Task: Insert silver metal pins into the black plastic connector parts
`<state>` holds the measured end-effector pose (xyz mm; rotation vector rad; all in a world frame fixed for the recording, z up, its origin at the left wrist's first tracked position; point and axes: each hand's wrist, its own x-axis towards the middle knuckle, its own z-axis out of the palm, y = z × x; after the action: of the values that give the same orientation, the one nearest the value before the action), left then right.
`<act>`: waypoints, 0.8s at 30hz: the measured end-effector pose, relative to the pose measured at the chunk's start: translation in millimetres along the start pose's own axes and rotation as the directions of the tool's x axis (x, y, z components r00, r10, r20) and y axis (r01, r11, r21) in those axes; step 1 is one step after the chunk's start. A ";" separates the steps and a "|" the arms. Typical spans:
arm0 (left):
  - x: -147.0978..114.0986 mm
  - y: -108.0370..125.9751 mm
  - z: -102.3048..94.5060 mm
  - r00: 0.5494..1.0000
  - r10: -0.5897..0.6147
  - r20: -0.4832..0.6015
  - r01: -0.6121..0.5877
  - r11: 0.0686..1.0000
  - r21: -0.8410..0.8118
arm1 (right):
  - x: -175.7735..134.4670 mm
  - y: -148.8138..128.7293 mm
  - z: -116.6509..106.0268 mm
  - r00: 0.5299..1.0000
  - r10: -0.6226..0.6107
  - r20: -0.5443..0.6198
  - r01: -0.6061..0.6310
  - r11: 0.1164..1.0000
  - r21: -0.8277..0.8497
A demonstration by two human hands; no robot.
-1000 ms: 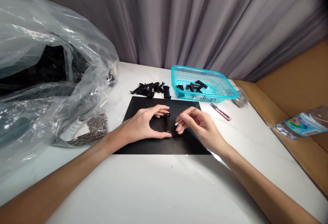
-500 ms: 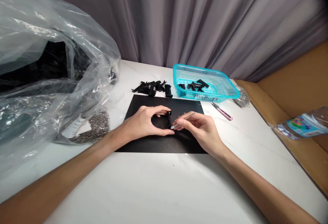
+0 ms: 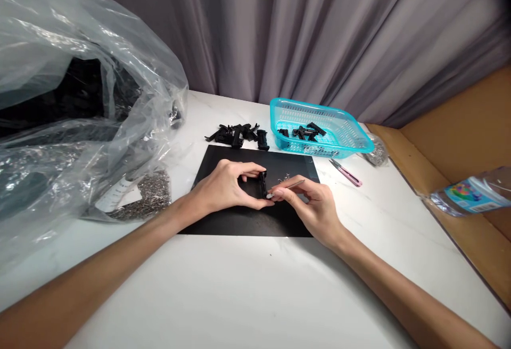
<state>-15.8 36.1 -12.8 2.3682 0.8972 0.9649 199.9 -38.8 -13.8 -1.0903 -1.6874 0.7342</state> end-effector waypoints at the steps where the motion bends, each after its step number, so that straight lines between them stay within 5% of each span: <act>1: -0.1 -0.7 0.1 1.000 0.010 -0.002 -0.010 1.000 0.013 | -0.6 0.7 0.5 1.000 -0.008 0.000 0.008 1.000 -0.013; 24: -1.0 -1.3 1.9 0.999 0.040 -0.010 -0.038 0.991 0.129 | -0.7 7.8 3.7 0.998 -0.061 0.018 0.059 0.995 0.081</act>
<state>-15.5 36.0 -15.3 2.4985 0.9475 0.9652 199.2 -36.1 -22.0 -0.9756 -1.6864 0.7704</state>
